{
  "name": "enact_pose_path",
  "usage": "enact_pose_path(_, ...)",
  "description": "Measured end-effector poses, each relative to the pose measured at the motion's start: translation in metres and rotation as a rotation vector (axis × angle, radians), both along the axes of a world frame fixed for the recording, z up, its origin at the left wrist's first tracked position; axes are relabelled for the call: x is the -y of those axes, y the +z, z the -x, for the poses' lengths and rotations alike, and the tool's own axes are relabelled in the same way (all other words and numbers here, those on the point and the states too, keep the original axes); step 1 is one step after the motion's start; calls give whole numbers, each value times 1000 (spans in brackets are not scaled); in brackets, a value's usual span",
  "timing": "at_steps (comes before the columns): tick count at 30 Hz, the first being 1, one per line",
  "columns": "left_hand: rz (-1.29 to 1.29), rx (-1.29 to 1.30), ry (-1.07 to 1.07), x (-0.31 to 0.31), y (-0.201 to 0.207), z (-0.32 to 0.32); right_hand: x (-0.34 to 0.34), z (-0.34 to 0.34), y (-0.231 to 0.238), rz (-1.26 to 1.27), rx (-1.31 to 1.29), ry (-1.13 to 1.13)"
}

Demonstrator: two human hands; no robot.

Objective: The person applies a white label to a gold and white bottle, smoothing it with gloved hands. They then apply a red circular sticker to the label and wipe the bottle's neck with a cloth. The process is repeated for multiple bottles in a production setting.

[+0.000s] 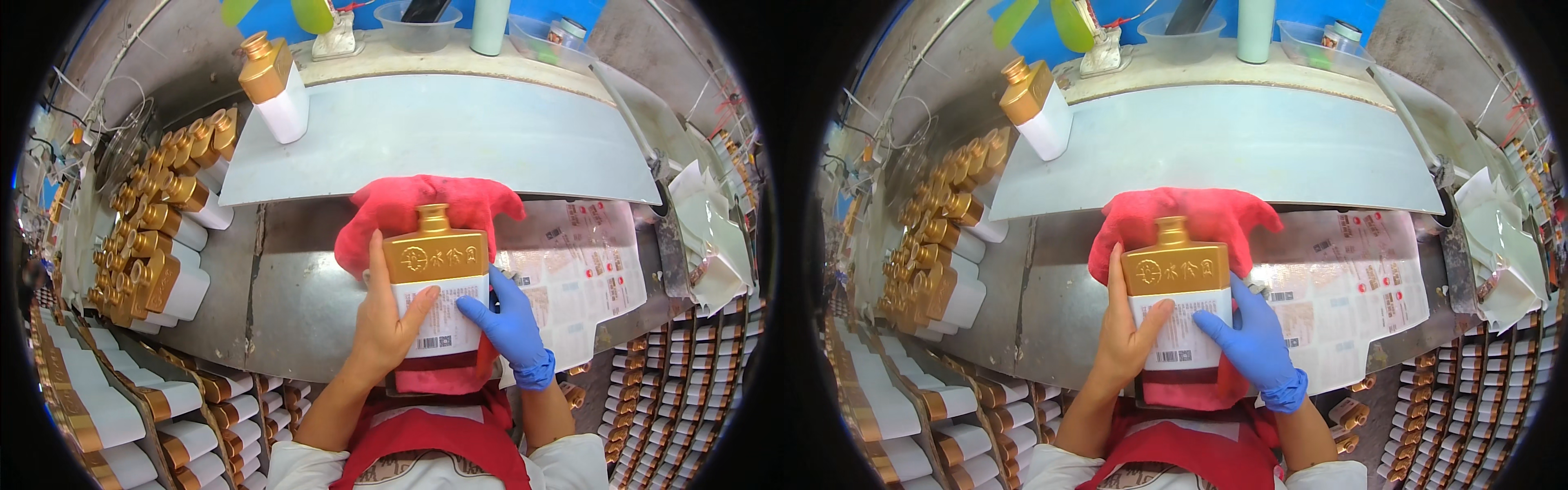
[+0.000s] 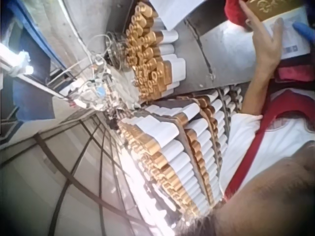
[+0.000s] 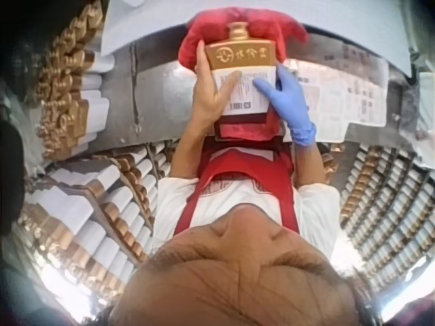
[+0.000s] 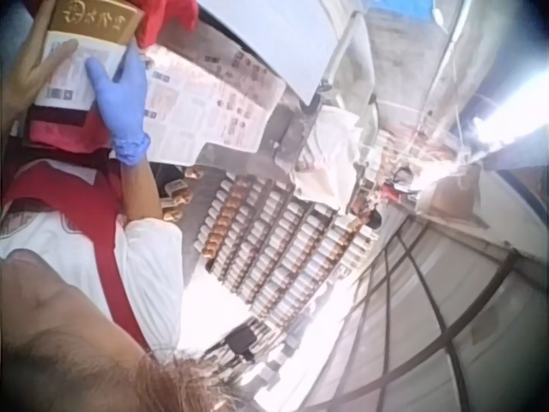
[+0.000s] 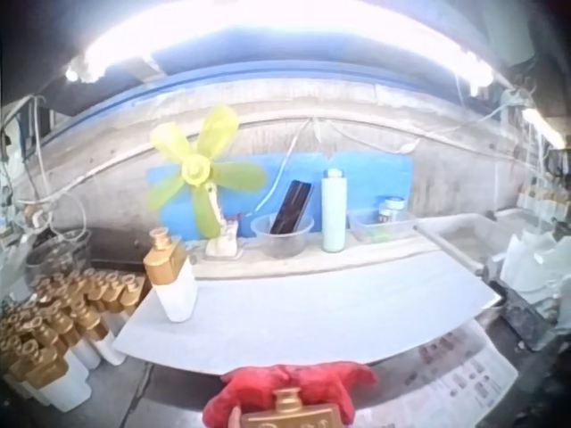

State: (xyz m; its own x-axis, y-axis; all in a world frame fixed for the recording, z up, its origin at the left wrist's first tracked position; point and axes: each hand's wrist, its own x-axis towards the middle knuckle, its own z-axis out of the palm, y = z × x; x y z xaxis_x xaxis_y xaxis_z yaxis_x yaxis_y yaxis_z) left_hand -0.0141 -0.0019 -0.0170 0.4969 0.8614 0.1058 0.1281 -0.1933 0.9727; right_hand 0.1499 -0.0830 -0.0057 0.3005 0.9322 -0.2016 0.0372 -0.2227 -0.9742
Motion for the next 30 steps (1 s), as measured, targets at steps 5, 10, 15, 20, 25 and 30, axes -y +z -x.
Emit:
enact_pose_path(5,74,63,-62,-2,3,3,1,-4,5,41,72,11)
enact_pose_path(10,171,139,-86,3,4,4,-6,-7,6,78,223,58)
enact_pose_path(15,114,62,-36,0,5,3,-6,-3,3,35,86,14)
enact_pose_path(20,104,18,3,-5,-1,3,-7,-5,4,67,101,19)
enact_pose_path(25,59,111,-86,-3,-11,13,-6,-12,4,112,137,54)
enact_pose_path(30,137,160,-143,16,-8,16,2,-11,10,132,114,102)
